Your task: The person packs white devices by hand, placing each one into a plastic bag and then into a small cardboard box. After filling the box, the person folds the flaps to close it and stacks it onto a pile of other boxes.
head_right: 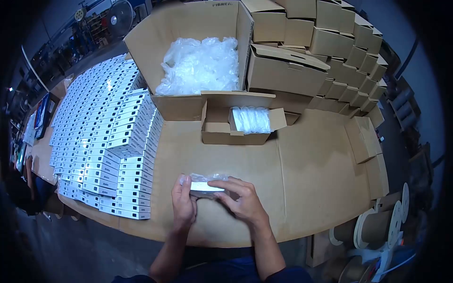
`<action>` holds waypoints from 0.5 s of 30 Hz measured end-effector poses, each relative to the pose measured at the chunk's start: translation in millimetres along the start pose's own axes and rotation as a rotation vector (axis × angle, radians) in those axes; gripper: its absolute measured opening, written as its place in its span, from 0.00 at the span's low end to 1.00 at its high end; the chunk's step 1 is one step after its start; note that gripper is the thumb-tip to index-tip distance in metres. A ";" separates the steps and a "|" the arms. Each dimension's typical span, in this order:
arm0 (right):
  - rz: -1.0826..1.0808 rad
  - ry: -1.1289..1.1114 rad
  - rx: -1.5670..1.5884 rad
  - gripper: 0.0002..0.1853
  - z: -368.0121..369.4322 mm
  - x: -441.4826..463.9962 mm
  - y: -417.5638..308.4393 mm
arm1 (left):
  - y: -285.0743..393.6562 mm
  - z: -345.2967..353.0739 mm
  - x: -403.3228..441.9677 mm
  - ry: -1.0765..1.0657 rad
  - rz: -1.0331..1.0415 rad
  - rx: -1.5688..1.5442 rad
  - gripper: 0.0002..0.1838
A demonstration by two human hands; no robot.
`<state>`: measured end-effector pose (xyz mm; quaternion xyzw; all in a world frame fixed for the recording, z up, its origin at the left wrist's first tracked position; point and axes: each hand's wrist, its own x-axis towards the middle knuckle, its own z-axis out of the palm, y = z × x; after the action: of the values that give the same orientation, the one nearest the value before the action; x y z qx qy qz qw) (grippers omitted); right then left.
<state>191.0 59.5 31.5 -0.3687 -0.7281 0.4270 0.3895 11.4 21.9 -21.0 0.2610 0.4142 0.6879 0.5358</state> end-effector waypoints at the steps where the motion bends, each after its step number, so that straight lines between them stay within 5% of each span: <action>1: -0.020 -0.002 -0.001 0.18 -0.2 1.1 -1.9 | -1.1 -1.1 -0.7 0.002 -0.013 -0.070 0.12; 11: 0.142 0.012 0.126 0.18 -9.3 -3.3 15.2 | 36.0 8.6 -5.7 -0.150 -0.108 -0.110 0.14; 15: 0.018 -0.042 0.113 0.19 -14.6 -1.3 19.7 | 36.4 -6.5 2.2 -0.427 -0.038 0.313 0.20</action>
<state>208.4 70.4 18.1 -0.3438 -0.7075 0.4783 0.3905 -13.4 19.1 6.4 0.4721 0.3980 0.5349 0.5768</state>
